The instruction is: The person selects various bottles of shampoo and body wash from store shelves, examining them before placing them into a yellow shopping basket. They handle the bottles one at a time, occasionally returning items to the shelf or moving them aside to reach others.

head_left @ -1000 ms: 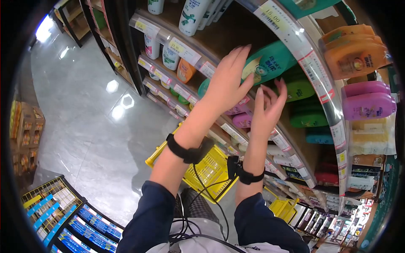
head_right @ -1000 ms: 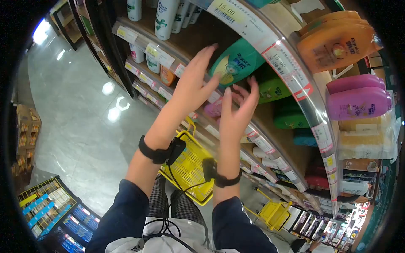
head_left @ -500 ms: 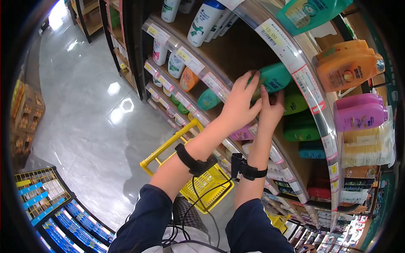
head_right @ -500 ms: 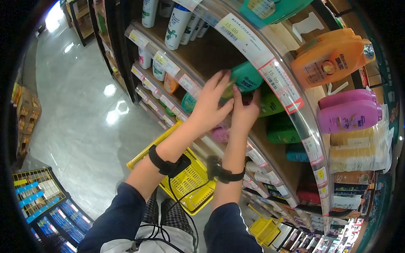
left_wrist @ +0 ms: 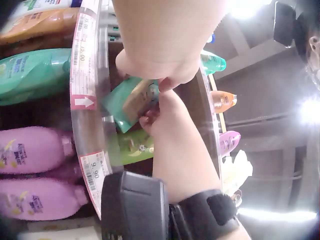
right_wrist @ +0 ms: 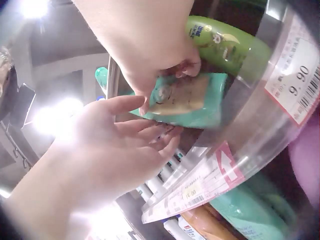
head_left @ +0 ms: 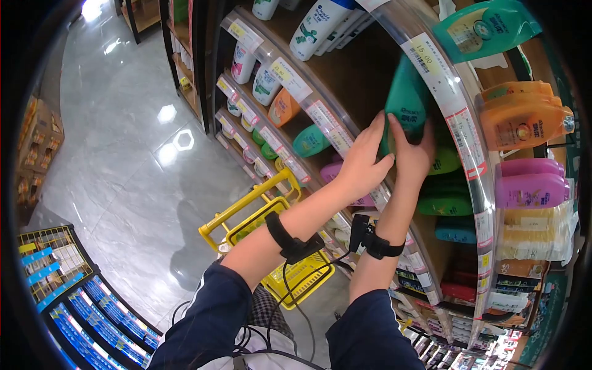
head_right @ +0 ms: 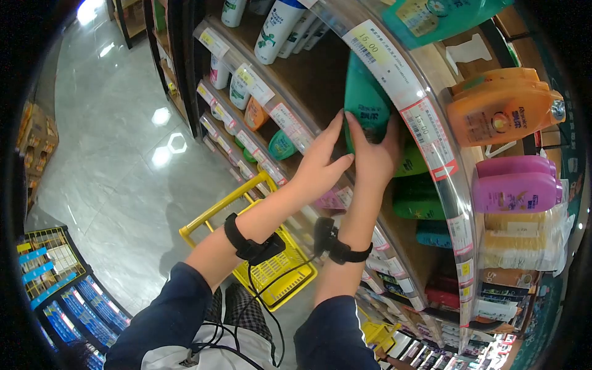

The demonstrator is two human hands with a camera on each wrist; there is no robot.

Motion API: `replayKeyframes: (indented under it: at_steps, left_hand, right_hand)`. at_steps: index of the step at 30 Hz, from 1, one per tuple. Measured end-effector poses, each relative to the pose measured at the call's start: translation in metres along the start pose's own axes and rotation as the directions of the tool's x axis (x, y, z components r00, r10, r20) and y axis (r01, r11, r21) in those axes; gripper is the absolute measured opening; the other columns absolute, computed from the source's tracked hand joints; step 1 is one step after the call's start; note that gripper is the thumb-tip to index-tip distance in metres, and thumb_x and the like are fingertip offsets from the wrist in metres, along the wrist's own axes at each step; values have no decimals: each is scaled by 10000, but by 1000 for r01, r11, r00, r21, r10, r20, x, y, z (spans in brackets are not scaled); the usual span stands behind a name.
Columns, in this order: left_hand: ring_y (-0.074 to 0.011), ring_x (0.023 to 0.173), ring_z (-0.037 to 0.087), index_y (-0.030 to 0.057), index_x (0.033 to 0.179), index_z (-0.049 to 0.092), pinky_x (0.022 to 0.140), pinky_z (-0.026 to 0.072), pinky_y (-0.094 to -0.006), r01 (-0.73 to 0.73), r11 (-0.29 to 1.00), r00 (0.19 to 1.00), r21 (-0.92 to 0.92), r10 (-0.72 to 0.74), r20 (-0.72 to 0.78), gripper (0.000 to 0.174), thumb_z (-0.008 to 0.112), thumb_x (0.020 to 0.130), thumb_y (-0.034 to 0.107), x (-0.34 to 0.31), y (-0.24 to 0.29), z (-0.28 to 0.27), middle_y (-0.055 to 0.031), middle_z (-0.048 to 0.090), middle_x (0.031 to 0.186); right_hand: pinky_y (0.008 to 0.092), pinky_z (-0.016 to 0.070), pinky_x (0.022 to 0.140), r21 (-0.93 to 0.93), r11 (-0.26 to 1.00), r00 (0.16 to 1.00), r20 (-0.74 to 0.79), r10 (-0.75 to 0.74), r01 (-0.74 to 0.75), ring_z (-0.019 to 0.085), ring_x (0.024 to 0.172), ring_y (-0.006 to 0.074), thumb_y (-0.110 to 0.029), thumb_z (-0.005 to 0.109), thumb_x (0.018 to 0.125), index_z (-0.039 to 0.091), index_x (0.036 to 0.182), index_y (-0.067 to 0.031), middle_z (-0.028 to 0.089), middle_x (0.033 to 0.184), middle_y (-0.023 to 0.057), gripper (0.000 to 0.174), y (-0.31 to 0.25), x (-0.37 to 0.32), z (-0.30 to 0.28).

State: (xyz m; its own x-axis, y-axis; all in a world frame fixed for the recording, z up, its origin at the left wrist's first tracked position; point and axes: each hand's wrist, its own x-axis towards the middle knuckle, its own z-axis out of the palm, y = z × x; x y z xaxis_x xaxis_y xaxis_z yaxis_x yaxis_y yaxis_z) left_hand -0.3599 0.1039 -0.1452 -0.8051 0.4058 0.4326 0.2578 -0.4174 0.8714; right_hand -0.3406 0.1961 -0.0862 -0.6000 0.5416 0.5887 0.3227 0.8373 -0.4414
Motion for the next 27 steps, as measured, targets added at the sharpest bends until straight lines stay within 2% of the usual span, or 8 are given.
replayKeyframes:
  at_steps: [3, 5, 8, 12, 19, 22, 25, 27]
  left_hand:
    - [-273, 1276, 296, 16, 1398, 106, 1028, 255, -349, 58, 961, 996, -270, -74, -48, 777, 535, 752, -19, -3, -8, 3, -174, 268, 1401]
    - [-260, 1285, 278, 33, 1408, 43, 1022, 266, -348, 120, 838, 985, -532, -165, -38, 812, 517, 756, -64, -10, -8, 3, -163, 249, 1407]
    - [-271, 1278, 286, 56, 1409, -29, 1005, 293, -350, 154, 785, 975, -600, -221, -39, 842, 487, 761, -93, -25, -2, -8, -179, 241, 1399]
    - [-263, 1267, 303, 63, 1411, 4, 998, 304, -352, 164, 741, 963, -651, -263, -57, 809, 462, 762, -91, -33, 15, -20, -185, 263, 1380]
    - [-258, 1289, 263, 47, 1410, 24, 1021, 273, -350, 118, 836, 987, -536, -160, -33, 799, 462, 753, -75, -22, 13, -25, -144, 238, 1397]
    - [-274, 1303, 251, 5, 1399, 59, 1035, 252, -345, -62, 969, 998, -238, 65, 4, 778, 490, 752, -21, -5, -5, -26, -167, 225, 1411]
    - [-315, 1297, 268, -29, 1384, 97, 1037, 249, -339, 11, 1000, 998, 16, -12, 60, 772, 520, 741, 40, 3, -1, -31, -233, 251, 1391]
    - [-351, 1270, 295, -38, 1372, 132, 1031, 265, -347, -21, 997, 997, 73, 15, 75, 754, 521, 737, 80, 12, 1, -30, -264, 281, 1359]
  right_hand:
    - [379, 436, 818, -140, 988, 998, 25, -64, 67, 537, 974, 324, -391, 768, 593, 524, 1176, -83, 531, 1097, 176, 704, -17, 3, 0]
    - [394, 450, 783, -177, 979, 994, 46, -99, 106, 545, 945, 325, -386, 776, 568, 541, 1169, -143, 535, 1057, 159, 690, -38, -6, -5]
    - [402, 463, 728, -225, 948, 974, 9, -227, 223, 555, 909, 311, -393, 785, 529, 556, 1151, -200, 529, 1017, 135, 690, -49, -19, -4]
    - [383, 460, 682, -230, 937, 961, -31, -275, 261, 558, 858, 287, -366, 794, 528, 560, 1145, -216, 520, 1016, 112, 677, -66, -34, -3]
    - [372, 455, 701, -143, 965, 962, -130, -240, 221, 550, 894, 292, -339, 793, 549, 543, 1177, -213, 519, 1038, 125, 687, -52, -31, 9]
    - [379, 452, 739, -94, 977, 965, -165, -205, 191, 544, 917, 309, -343, 791, 571, 537, 1185, -165, 527, 1052, 147, 688, -36, -23, 15]
    - [387, 446, 776, -16, 995, 983, -154, -104, 103, 541, 933, 315, -339, 786, 600, 525, 1189, -92, 530, 1068, 173, 691, -22, -16, 21]
    - [384, 442, 793, 0, 998, 984, -168, -60, 60, 541, 940, 307, -335, 782, 621, 516, 1186, -43, 531, 1078, 182, 689, -10, -11, 28]
